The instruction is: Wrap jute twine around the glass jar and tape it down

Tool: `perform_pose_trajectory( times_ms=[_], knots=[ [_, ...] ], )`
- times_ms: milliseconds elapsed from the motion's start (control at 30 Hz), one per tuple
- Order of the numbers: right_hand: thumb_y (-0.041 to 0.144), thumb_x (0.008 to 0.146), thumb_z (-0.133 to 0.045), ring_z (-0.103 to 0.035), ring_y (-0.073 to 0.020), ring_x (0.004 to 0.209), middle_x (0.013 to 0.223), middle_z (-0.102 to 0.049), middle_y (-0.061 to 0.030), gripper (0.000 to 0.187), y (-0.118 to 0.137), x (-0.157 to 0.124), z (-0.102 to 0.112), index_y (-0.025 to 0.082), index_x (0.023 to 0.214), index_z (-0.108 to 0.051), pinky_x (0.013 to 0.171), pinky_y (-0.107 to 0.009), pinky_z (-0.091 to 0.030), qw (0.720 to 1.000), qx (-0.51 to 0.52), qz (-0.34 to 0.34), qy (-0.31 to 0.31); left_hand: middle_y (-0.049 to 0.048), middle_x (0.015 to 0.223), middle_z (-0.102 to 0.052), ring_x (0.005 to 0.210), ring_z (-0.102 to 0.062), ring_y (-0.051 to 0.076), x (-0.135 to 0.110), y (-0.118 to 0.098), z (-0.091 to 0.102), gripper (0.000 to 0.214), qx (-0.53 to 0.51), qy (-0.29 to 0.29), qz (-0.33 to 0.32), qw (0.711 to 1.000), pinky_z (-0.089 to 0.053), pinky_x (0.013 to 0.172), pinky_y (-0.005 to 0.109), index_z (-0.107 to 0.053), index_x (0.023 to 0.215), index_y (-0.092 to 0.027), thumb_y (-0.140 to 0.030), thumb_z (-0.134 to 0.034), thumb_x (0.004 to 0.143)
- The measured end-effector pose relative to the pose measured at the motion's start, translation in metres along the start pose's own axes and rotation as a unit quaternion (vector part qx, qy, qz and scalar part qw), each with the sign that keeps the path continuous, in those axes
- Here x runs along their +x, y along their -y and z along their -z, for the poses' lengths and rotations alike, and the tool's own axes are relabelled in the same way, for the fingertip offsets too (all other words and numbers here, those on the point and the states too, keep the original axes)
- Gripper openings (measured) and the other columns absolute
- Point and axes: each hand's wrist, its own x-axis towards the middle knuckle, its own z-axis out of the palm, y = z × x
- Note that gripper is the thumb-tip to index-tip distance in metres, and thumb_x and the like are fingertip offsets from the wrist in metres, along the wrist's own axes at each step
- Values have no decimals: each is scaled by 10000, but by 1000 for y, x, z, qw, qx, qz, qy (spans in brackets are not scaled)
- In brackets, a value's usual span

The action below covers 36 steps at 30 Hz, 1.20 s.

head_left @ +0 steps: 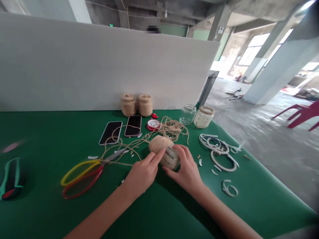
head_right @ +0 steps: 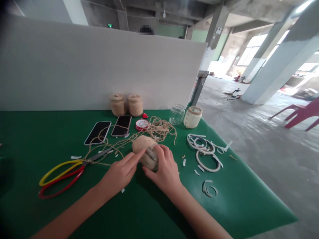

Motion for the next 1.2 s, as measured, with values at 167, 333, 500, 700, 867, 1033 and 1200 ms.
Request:
perform_pose_trajectory(
  times_ms=[167, 333, 500, 700, 867, 1033, 1200],
  knots=[
    [395, 702, -633, -542, -224, 1030, 1145, -510, -64, 571, 6, 0, 2, 239, 1187, -377, 836, -355, -479, 996, 70, -35, 37, 20, 814, -594, 673, -612, 133, -4, -2, 6, 508, 50, -35, -7, 998, -490, 570, 217, -285, 1386, -221, -118, -332, 891],
    [476, 781, -537, -601, -247, 945, 1109, -585, -84, 562, 3, 1, 3, 216, 1242, -347, 758, -379, -496, 996, 26, -49, 70, -11, 696, -586, 582, -586, 119, -8, -3, 6, 502, 90, -67, -26, 993, -473, 540, 220, -310, 1375, -219, -110, -350, 887],
    [600, 730, -540, -397, -352, 1220, 1288, -468, -170, 769, -2, 1, 4, 153, 1316, -320, 977, -541, -335, 994, -98, 39, 18, -7, 677, -601, 557, -588, 112, -8, -2, 3, 485, 99, -78, -28, 992, -472, 522, 204, -343, 1358, -190, -104, -352, 881],
    [431, 694, -634, -404, -309, 1182, 1292, -392, -151, 701, 1, -4, 0, 183, 1285, -351, 924, -466, -434, 988, -86, 122, 30, 3, 735, -638, 600, -615, 117, -7, -1, 0, 509, 87, -81, -26, 993, -504, 561, 216, -321, 1368, -203, -84, -347, 873],
    [362, 705, -627, -453, -281, 1126, 1259, -412, -119, 614, 4, -4, 0, 225, 1246, -370, 830, -426, -505, 996, -45, 72, 41, 4, 747, -631, 669, -614, 134, -7, 0, 5, 534, 103, -80, -29, 991, -510, 631, 253, -327, 1368, -228, -78, -372, 858],
    [412, 707, -628, -492, -275, 1074, 1202, -439, -106, 651, 4, -2, 3, 235, 1268, -349, 793, -434, -518, 998, -21, 22, 47, -7, 678, -587, 560, -574, 114, -10, 5, 12, 490, 158, -81, -44, 983, -463, 522, 217, -380, 1339, -196, -89, -367, 860],
    [409, 718, -624, -488, -287, 1084, 1207, -423, -106, 742, 4, -2, 2, 288, 1361, -274, 760, -429, -525, 999, -25, 14, 46, -12, 660, -583, 513, -560, 103, -11, 4, 17, 464, 162, -68, -52, 983, -407, 455, 196, -403, 1317, -174, -88, -353, 863]
  ],
)
